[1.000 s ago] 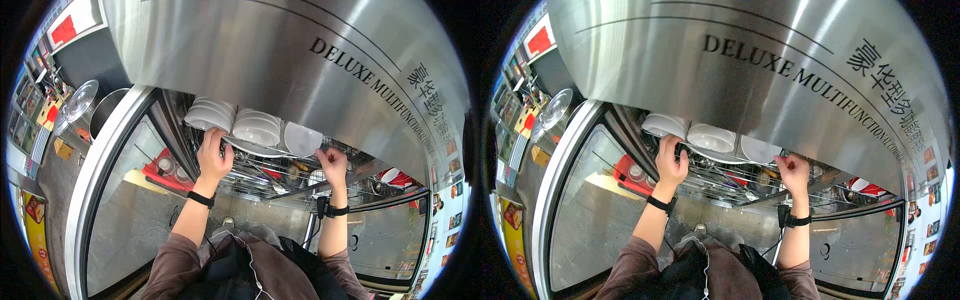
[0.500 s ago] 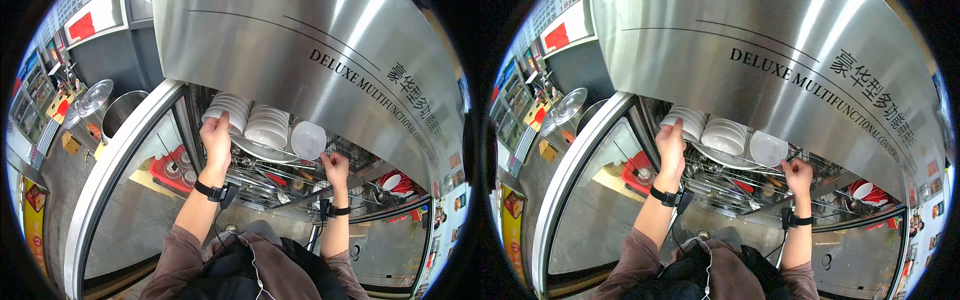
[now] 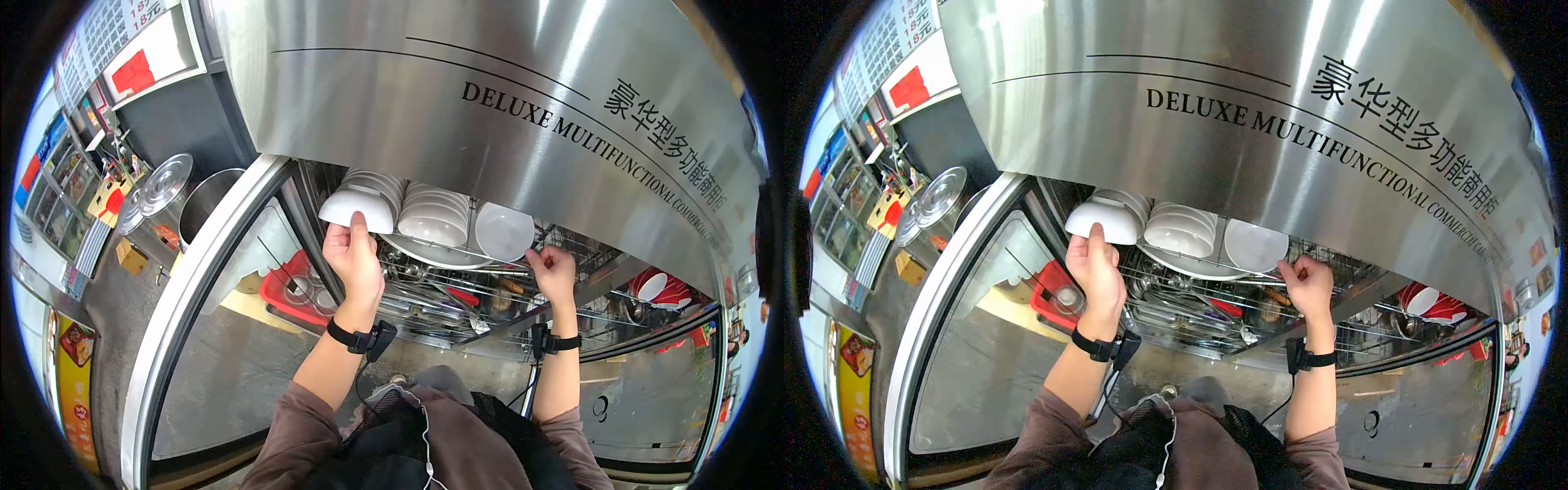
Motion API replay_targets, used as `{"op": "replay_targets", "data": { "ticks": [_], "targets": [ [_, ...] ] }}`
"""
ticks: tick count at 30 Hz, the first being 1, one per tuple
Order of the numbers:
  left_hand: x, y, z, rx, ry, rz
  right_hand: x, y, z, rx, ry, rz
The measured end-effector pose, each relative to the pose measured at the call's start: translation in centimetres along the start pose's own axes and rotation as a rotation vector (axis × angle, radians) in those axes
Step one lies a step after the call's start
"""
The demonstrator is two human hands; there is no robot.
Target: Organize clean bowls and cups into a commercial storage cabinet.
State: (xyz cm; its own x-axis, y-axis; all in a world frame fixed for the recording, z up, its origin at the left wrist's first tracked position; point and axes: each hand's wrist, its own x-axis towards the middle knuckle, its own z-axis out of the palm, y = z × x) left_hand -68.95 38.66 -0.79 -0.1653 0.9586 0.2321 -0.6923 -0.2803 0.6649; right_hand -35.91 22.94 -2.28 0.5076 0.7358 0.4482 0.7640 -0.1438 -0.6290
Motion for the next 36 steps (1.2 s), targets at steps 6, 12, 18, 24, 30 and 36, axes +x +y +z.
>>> {"op": "replay_targets", "data": {
  "ticks": [6,12,18,24,30,36],
  "targets": [
    [-0.4,1.0,-1.0,-0.091,-0.091,0.017,-0.1,-1.2,-0.1,-0.044,0.008,0.023],
    [-1.6,1.7,-3.3,0.051,-0.338,0.080,-0.1,-0.7,-0.1,-0.056,0.001,-0.005],
    [-3.5,3.8,-2.7,0.366,-0.744,0.106,0.1,1.2,0.2,0.059,-0.008,0.034],
    [-6.3,2.7,3.8,0.528,-1.157,0.293,0.5,0.3,-0.4,0.301,-0.034,0.143],
    [-7.6,-1.3,8.5,0.869,-1.202,0.573,0.3,0.4,-0.5,0.240,-0.013,0.179],
    [-6.6,-4.6,10.6,1.194,-1.322,0.707,0.3,0.1,-0.5,0.277,0.017,0.150]
  ]
}}
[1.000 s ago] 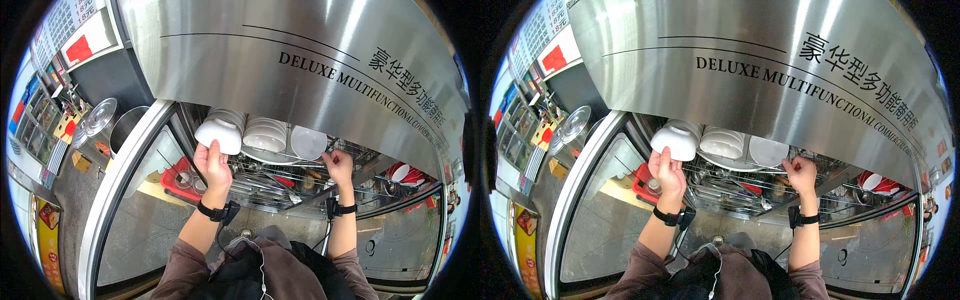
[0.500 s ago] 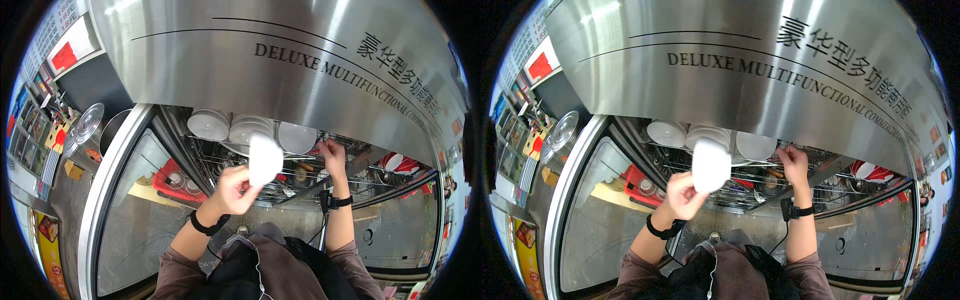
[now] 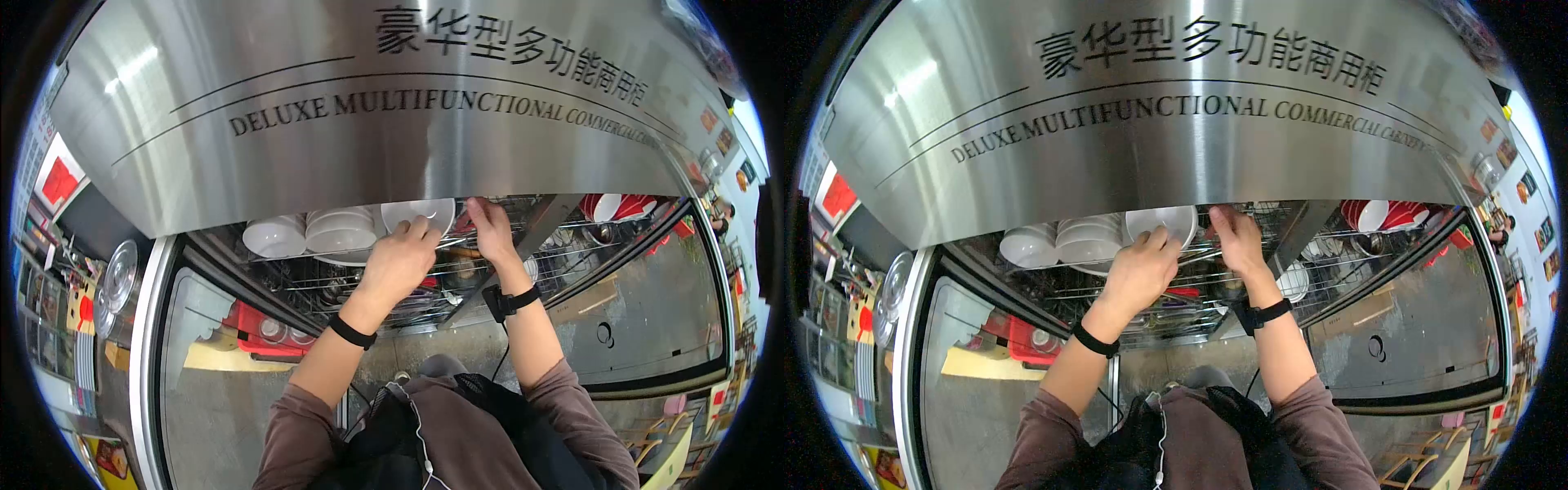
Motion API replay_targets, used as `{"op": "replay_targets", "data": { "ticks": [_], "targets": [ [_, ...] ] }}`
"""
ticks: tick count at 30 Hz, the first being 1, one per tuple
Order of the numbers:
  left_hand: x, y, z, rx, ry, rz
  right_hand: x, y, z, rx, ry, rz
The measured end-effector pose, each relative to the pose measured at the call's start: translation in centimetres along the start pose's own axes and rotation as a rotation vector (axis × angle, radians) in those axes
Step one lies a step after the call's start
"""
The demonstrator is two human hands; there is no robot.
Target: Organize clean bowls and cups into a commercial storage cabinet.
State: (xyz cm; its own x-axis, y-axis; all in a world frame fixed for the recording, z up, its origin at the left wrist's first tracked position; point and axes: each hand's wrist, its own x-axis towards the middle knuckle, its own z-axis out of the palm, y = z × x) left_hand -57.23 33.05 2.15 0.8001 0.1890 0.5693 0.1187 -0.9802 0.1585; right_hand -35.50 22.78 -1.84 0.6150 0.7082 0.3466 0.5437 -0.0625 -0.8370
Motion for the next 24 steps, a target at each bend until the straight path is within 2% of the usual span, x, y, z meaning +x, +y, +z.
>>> {"op": "replay_targets", "data": {
  "ticks": [2,8,14,17,21,24],
  "targets": [
    [0.4,-0.7,1.0,0.023,-0.071,0.004,-0.2,-1.1,-0.2,-0.055,-0.011,0.009],
    [0.4,-1.3,2.0,0.085,-0.097,-0.005,-0.1,-2.9,0.2,-0.319,-0.061,0.092],
    [0.4,-2.1,2.0,0.014,-0.101,-0.008,0.1,-3.5,0.3,-0.244,-0.109,0.104],
    [0.3,-2.1,2.3,0.026,-0.094,-0.001,0.7,-1.7,1.0,-0.301,-0.137,0.071],
    [0.4,-1.1,1.7,0.044,-0.142,-0.032,1.0,-3.3,1.5,-0.437,-0.117,-0.082],
    [0.5,-1.1,2.3,0.029,-0.170,-0.087,1.9,-1.9,3.0,-0.523,-0.019,-0.214]
  ]
}}
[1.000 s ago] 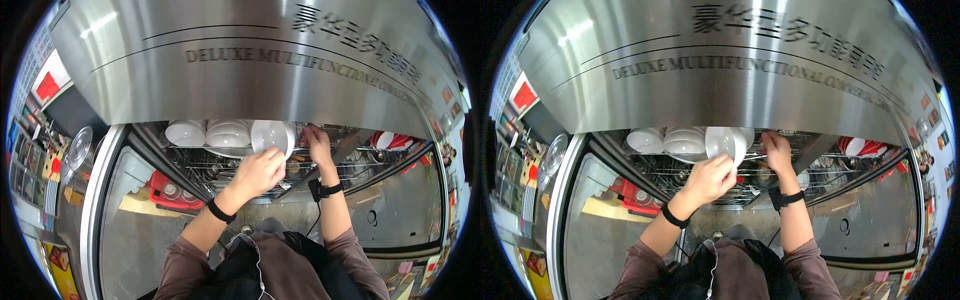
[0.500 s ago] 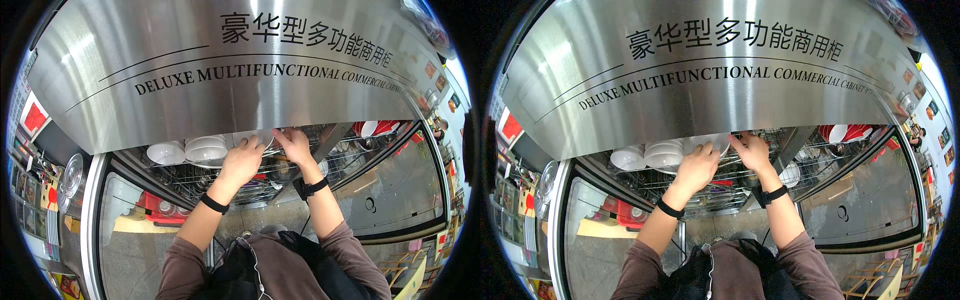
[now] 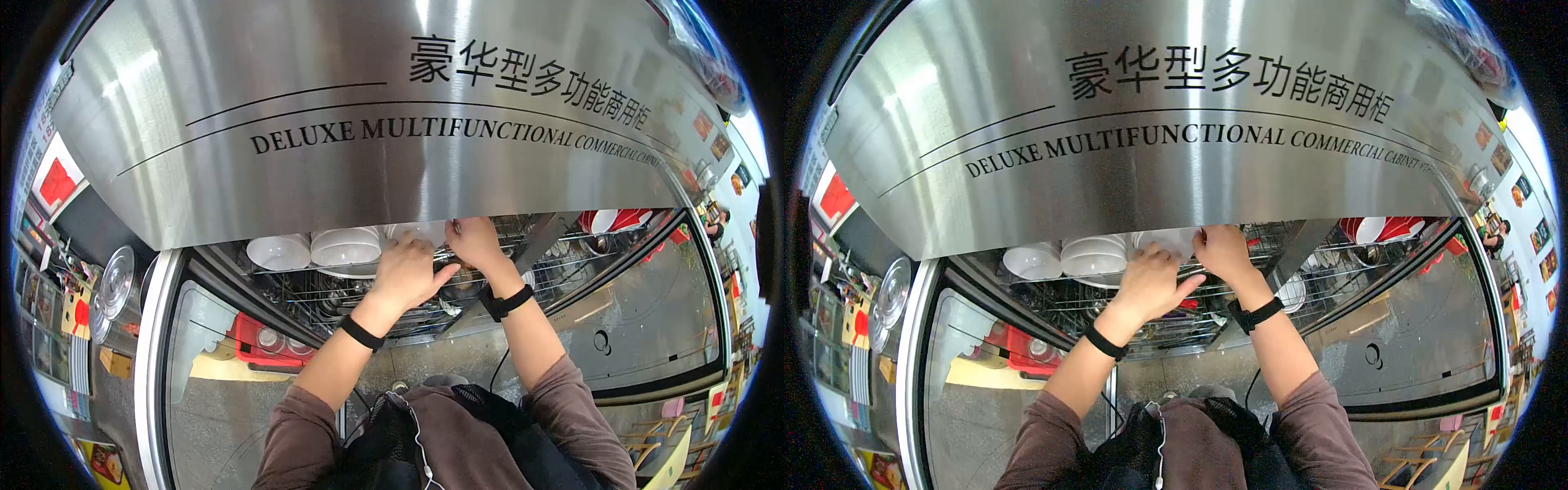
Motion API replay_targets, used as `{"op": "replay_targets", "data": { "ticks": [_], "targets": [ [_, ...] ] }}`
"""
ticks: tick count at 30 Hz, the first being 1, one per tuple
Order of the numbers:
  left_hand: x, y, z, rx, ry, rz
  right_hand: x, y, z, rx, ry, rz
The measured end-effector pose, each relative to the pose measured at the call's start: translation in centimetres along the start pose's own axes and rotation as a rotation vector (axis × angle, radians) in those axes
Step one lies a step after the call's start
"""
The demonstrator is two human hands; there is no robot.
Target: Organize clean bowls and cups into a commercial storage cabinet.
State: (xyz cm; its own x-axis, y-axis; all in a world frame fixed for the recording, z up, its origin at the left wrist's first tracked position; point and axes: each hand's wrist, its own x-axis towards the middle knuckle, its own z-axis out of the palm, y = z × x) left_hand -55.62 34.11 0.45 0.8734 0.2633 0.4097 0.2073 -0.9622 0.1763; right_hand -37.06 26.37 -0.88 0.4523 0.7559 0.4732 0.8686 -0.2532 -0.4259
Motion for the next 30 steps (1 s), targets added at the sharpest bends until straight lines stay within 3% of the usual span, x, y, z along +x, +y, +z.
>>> {"op": "replay_targets", "data": {
  "ticks": [6,9,13,20,22,25,27,30],
  "targets": [
    [0.7,-0.3,1.3,0.031,-0.061,-0.126,-0.3,-0.9,0.8,-0.022,0.206,-0.025],
    [1.1,-0.4,2.0,0.027,-0.083,-0.165,0.0,-1.1,0.5,0.102,0.212,0.095],
    [2.4,-0.5,1.8,0.012,-0.144,-0.198,1.2,-0.6,0.2,0.056,-0.021,0.217],
    [2.1,-0.8,2.5,0.024,-0.079,-0.170,1.0,0.7,1.0,0.022,-0.056,0.184],
    [1.4,-0.1,1.8,0.012,-0.021,-0.138,0.8,0.6,1.0,0.070,-0.023,0.179],
    [0.3,0.8,-1.1,-0.042,0.044,-0.180,1.0,-0.3,0.0,0.064,-0.189,0.270],
    [-0.3,0.0,-1.8,-0.025,0.108,-0.163,0.8,-0.4,0.0,0.071,-0.157,0.257],
    [-1.8,0.2,-2.7,-0.043,0.134,-0.039,0.9,-0.1,-0.1,0.055,-0.179,0.268]
  ]
}}
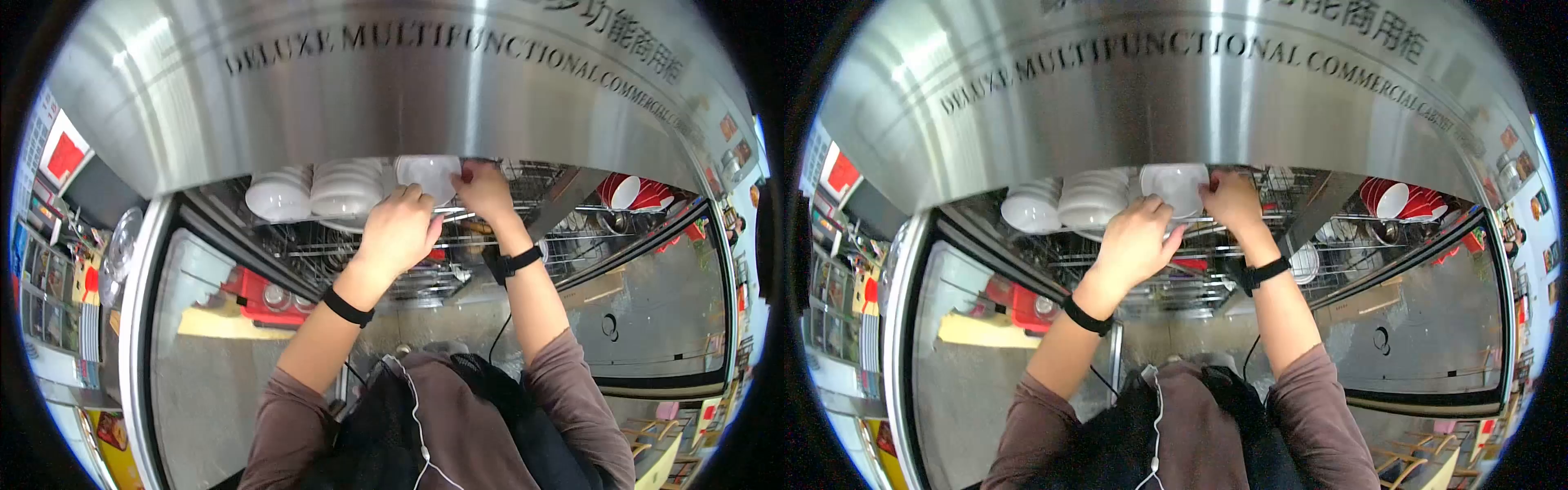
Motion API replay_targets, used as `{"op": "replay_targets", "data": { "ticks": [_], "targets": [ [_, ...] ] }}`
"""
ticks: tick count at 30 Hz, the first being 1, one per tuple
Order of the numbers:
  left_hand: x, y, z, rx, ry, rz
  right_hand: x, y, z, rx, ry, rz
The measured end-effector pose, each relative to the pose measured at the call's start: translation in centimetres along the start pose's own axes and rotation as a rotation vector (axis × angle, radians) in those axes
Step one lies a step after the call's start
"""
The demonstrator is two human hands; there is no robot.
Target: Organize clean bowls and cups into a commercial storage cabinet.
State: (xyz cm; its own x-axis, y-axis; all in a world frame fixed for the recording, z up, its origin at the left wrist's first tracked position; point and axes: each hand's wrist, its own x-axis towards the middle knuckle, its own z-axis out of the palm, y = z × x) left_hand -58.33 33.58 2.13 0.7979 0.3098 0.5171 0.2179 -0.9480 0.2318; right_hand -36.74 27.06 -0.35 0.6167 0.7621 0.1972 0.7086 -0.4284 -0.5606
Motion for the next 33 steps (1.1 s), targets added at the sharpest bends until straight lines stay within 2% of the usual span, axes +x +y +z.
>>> {"op": "replay_targets", "data": {
  "ticks": [2,3,7,8,11,12,14,17,23,27,29,30,33],
  "targets": [
    [-1.3,0.6,0.4,-0.010,-0.001,-0.009,0.7,0.8,0.7,-0.059,0.024,-0.048],
    [-1.9,0.7,0.7,-0.011,0.005,-0.020,0.4,0.5,0.7,0.081,0.068,-0.123],
    [-2.7,-0.3,2.9,-0.091,0.133,-0.038,0.3,-0.1,-0.1,-0.178,0.086,-0.172],
    [-2.9,-0.5,3.4,-0.127,0.110,-0.053,0.5,-0.3,-0.3,-0.220,0.097,-0.198],
    [-3.2,-0.3,4.6,-0.077,0.174,-0.019,1.0,-1.8,-1.9,-0.437,0.113,-0.302],
    [-3.5,-0.2,4.4,-0.092,0.088,-0.046,1.3,-2.2,-2.1,-0.477,0.097,-0.344],
    [-4.0,-0.2,5.0,-0.063,0.146,-0.031,2.1,-3.0,-2.6,-0.553,0.084,-0.415],
    [-4.5,-0.4,5.7,-0.019,0.183,0.005,3.6,-3.6,-2.3,-0.479,0.156,-0.614],
    [-4.9,-1.4,6.6,0.043,0.256,0.058,6.3,-3.8,-1.4,-0.652,0.244,-0.680],
    [-4.8,-1.2,7.0,0.031,0.227,0.047,9.3,-1.4,-1.0,-0.731,0.320,-0.670],
    [-4.8,-1.1,6.6,0.051,0.188,0.029,11.0,-0.7,-1.2,-0.776,0.400,-0.732],
    [-4.8,-1.2,6.6,0.048,0.234,0.038,11.5,-0.5,-1.3,-0.771,0.360,-0.734],
    [-5.0,-1.3,6.4,0.028,0.210,0.061,12.5,-0.3,-1.8,-0.760,0.215,-0.698]
  ]
}}
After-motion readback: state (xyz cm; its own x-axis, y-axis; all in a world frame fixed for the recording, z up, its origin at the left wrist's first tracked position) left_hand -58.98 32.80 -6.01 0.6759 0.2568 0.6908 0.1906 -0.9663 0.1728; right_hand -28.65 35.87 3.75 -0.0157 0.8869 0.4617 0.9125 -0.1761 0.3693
